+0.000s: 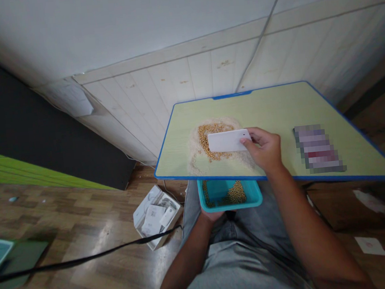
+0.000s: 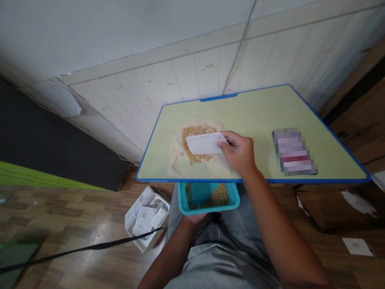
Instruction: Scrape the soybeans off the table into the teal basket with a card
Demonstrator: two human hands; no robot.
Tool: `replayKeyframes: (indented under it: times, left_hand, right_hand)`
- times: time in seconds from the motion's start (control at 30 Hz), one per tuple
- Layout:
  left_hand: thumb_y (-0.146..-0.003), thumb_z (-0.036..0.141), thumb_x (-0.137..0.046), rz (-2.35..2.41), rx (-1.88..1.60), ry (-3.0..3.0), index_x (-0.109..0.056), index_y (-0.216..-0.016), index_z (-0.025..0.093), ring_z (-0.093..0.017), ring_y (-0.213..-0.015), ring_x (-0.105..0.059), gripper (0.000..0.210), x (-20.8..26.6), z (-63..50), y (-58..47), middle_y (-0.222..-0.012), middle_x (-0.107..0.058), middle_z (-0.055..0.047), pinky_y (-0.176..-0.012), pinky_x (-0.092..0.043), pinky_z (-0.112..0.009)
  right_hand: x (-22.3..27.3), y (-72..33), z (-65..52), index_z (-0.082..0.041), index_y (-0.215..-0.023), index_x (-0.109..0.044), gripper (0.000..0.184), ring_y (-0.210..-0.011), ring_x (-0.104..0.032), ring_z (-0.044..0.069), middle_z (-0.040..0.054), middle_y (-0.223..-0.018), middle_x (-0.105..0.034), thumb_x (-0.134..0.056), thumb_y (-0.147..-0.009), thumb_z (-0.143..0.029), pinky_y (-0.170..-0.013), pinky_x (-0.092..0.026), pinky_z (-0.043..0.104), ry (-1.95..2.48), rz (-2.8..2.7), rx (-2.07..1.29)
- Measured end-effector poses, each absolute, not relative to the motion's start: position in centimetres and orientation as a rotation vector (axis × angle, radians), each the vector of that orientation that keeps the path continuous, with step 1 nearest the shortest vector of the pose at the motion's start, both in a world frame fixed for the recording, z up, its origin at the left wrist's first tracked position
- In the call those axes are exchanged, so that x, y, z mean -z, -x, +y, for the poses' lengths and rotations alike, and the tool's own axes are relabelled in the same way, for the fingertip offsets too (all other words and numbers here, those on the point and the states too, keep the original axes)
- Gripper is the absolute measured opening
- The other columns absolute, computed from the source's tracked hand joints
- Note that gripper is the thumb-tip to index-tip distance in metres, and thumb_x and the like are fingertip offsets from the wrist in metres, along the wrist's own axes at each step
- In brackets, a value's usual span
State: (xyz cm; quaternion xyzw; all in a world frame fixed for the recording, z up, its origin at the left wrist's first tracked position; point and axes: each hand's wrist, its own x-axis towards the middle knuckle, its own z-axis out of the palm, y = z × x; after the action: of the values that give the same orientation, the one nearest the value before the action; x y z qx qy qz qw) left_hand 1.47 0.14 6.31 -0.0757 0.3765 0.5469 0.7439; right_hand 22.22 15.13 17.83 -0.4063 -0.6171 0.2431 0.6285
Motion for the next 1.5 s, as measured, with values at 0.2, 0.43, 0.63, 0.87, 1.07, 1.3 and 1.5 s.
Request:
replayKeyframes:
  times: [0.2,0.43,0.63,0.87,1.07,1.3,1.5]
  left_hand:
    - [-0.120,0.055,-0.064,0.807,-1.200,0.189,-0.097,-0.119,0.027,-0.040,-0.156,-0.083,0.043,-6.1,0.2,-1.2,-0.133,-0.100,-0.014,-0.142,-0.064,-0.060]
    - [-0.122,0.052,-0.055,0.795,-1.183,0.190,-0.096,-0.118,0.031,-0.037,-0.153,-0.085,0.046,-6.0,0.2,-1.2,-0.123,-0.102,-0.009,-0.144,-0.064,-0.062]
    - [-0.118,0.052,-0.065,0.787,-1.179,0.169,-0.097,-0.119,0.028,-0.039,-0.150,-0.086,0.040,-5.5,0.1,-1.0,-0.133,-0.101,-0.010,-0.140,-0.067,-0.061]
    - [-0.107,0.057,-0.085,0.821,-1.175,0.116,-0.098,-0.113,0.031,-0.040,-0.143,-0.088,0.029,-4.6,0.1,-1.0,-0.132,-0.101,-0.009,-0.142,-0.065,-0.063]
    - [-0.112,0.054,-0.081,0.856,-1.189,0.113,-0.098,-0.116,0.029,-0.042,-0.158,-0.082,0.031,-5.1,0.0,-0.9,-0.136,-0.101,-0.012,-0.145,-0.061,-0.065]
    - [-0.109,0.053,-0.083,0.894,-1.195,0.148,-0.099,-0.114,0.029,-0.047,-0.171,-0.072,0.029,-6.2,-0.1,-1.1,-0.134,-0.101,-0.014,-0.148,-0.058,-0.066]
    - [-0.124,0.047,-0.050,0.867,-1.211,0.267,-0.095,-0.131,0.027,-0.039,-0.167,-0.078,0.050,-7.3,0.2,-1.5,-0.129,-0.100,-0.013,-0.152,-0.056,-0.067]
  right_hand:
    - [-18.0,-22.2,15.1,-0.027,-0.112,-0.099,0.024,-0.088,-0.094,0.030,0.0045,-0.097,-0.097,-0.089,-0.094,-0.039,-0.084,-0.082,0.045,0.944,-1.384,-0.532]
    - [-18.0,-22.1,15.1,-0.027,-0.111,-0.098,0.024,-0.088,-0.094,0.031,0.0051,-0.098,-0.097,-0.090,-0.095,-0.042,-0.085,-0.080,0.046,0.928,-1.382,-0.561]
    - [-18.1,-22.1,15.0,-0.026,-0.110,-0.098,0.025,-0.089,-0.094,0.031,0.0055,-0.098,-0.097,-0.091,-0.094,-0.045,-0.085,-0.080,0.045,0.916,-1.424,-0.597]
    - [-18.2,-22.3,15.0,-0.026,-0.111,-0.098,0.027,-0.089,-0.094,0.031,0.0060,-0.098,-0.096,-0.093,-0.097,-0.049,-0.085,-0.080,0.044,0.935,-1.384,-0.563]
    - [-18.1,-22.1,15.0,-0.027,-0.109,-0.098,0.023,-0.089,-0.094,0.030,0.0048,-0.098,-0.097,-0.093,-0.095,-0.046,-0.087,-0.082,0.046,0.922,-1.435,-0.597]
    - [-18.4,-22.1,14.8,-0.027,-0.108,-0.099,0.026,-0.087,-0.094,0.030,0.0052,-0.096,-0.097,-0.095,-0.096,-0.050,-0.084,-0.082,0.045,0.934,-1.399,-0.572]
    - [-18.4,-22.2,14.8,-0.026,-0.108,-0.099,0.027,-0.089,-0.096,0.031,0.0060,-0.099,-0.098,-0.097,-0.095,-0.049,-0.087,-0.082,0.046,0.909,-1.441,-0.611]
